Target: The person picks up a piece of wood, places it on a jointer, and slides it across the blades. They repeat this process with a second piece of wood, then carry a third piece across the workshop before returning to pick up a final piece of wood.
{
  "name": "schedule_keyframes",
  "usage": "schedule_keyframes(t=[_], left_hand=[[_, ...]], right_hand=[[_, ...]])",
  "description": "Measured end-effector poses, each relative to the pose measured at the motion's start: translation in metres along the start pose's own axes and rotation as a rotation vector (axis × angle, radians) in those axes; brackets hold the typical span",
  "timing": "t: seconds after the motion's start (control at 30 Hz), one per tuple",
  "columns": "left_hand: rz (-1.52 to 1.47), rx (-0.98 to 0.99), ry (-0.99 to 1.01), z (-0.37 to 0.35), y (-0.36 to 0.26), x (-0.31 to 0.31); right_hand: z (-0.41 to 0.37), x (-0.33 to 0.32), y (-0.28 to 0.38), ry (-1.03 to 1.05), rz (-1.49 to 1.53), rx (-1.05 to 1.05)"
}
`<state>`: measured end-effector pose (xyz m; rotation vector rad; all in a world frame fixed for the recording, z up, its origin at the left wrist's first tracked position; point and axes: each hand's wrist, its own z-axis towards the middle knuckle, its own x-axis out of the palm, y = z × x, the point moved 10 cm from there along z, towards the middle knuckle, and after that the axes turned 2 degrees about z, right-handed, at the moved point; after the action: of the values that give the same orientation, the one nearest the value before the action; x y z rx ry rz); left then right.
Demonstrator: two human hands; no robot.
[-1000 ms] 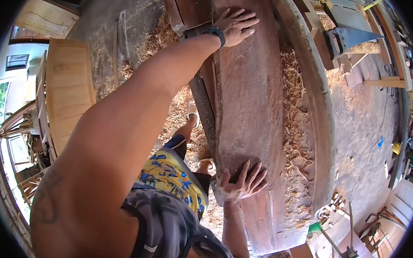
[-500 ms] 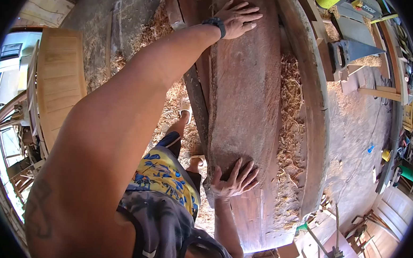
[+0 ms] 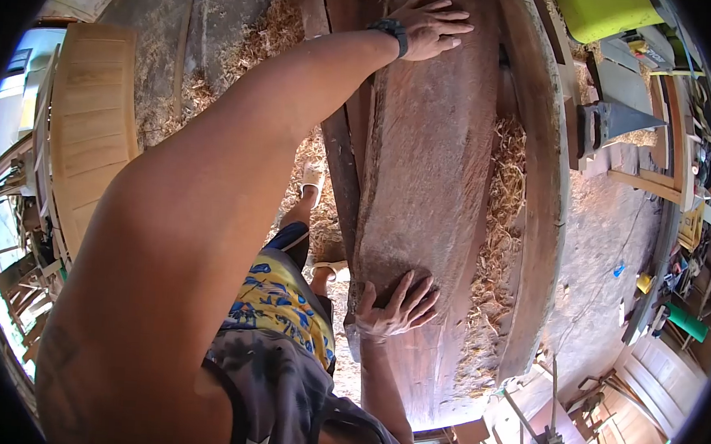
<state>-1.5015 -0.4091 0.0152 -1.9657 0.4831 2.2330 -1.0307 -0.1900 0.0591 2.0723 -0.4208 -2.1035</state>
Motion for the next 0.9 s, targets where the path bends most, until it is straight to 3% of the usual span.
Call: schedule_keyframes(t=[0.07, 0.13, 0.17, 0.23, 0.33, 0.9], left_hand=[[-0.03, -0.012, -0.001, 0.004, 0.01, 0.012], [-0.019, 0.113, -0.241, 0.008, 0.012, 0.016], [-0.023, 0.107, -0.24, 0.005, 0.014, -0.003], [-0.456, 0.08, 0.076, 0.001, 0.02, -0.044], [-0.509, 0.052, 0.179, 0.001, 0.026, -0.044], [-0.555, 0.038, 0.18, 0.019, 0.062, -0.037]], right_hand=[[0.003, 0.001, 0.005, 0.005, 0.002, -0.004], [0.007, 0.002, 0.01, 0.003, -0.003, -0.007], [0.008, 0.003, 0.013, 0.006, -0.007, -0.01], [0.014, 0.002, 0.018, 0.002, -0.004, -0.018], [0.02, 0.002, 0.027, 0.002, -0.047, -0.031], [0.05, 0.011, 0.053, 0.01, -0.054, -0.052]])
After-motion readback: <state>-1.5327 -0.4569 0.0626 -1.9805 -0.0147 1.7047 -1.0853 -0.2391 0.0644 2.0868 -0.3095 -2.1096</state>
